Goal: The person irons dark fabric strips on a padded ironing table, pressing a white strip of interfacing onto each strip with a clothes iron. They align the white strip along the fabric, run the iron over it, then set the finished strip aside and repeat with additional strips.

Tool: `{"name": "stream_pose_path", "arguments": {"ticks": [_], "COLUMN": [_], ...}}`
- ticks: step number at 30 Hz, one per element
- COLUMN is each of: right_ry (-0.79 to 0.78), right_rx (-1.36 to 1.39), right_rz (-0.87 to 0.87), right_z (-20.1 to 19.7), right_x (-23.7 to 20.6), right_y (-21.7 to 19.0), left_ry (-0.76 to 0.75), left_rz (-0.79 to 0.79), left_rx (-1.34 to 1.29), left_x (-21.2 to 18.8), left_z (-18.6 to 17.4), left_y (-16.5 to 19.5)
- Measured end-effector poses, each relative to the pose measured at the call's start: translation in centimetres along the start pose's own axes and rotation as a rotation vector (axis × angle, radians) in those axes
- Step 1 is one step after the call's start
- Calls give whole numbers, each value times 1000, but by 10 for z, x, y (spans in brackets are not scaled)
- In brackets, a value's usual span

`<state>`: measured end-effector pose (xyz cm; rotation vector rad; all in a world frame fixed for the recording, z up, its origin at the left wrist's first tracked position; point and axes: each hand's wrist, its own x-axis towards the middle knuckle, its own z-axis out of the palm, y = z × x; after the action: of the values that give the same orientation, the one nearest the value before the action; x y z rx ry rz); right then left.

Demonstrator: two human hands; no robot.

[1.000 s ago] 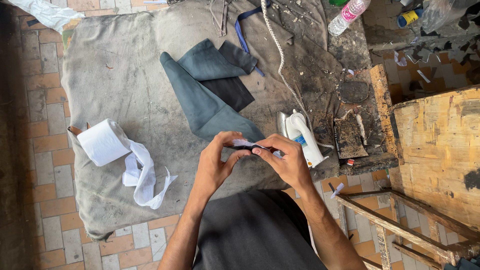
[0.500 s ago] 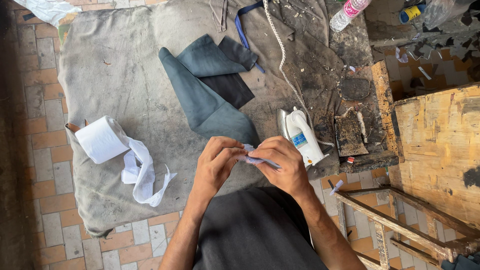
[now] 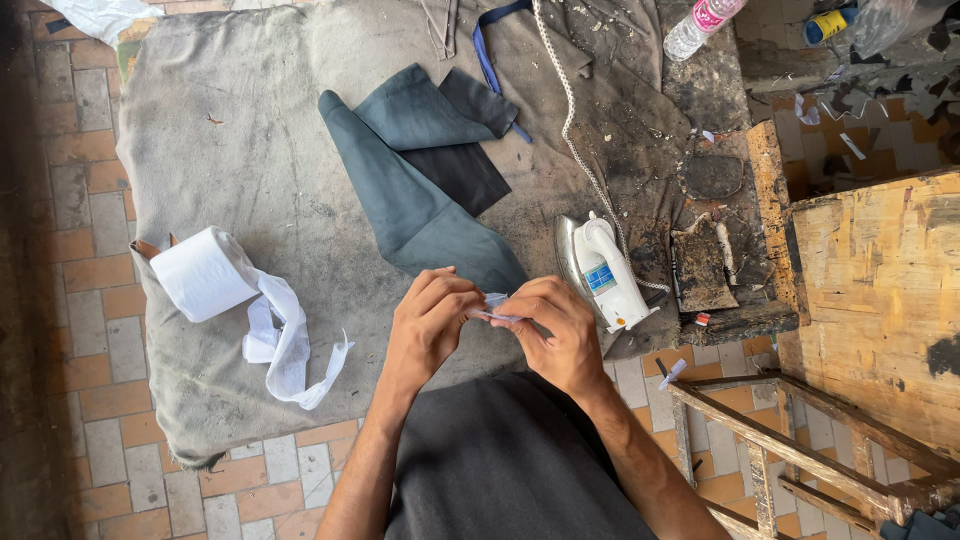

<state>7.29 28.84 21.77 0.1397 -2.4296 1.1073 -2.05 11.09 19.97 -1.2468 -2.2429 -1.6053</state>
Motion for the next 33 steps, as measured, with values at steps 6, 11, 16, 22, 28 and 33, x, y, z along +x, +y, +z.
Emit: {"name": "stream_pose_path", "arguments": {"ticks": [6,11,16,22,28,33], "right_ry": [70,83,96,106,-53,-189], "right_rx": [147,170,158,38,70,-42], "right_rz": [129,175,125,-50,-181,-220], "right_z": [10,12,15,8,-18,-29], "right_x": [-4,-8,-10,-8,-3,-11], "right_y": [1,0,-1,3,7,16], "left_ry": [60,84,98,142,-111,-74], "left_rz": [-87,-150,-188,-137,-3,-69], "left_rx": [-74,-32,-26,-69,44,255], "left_x": [3,1,-1,-7,-19,-26], "left_z": [12,14,16,19,-1,2], "left_y": [3,8,7,4,-21,-35]}}
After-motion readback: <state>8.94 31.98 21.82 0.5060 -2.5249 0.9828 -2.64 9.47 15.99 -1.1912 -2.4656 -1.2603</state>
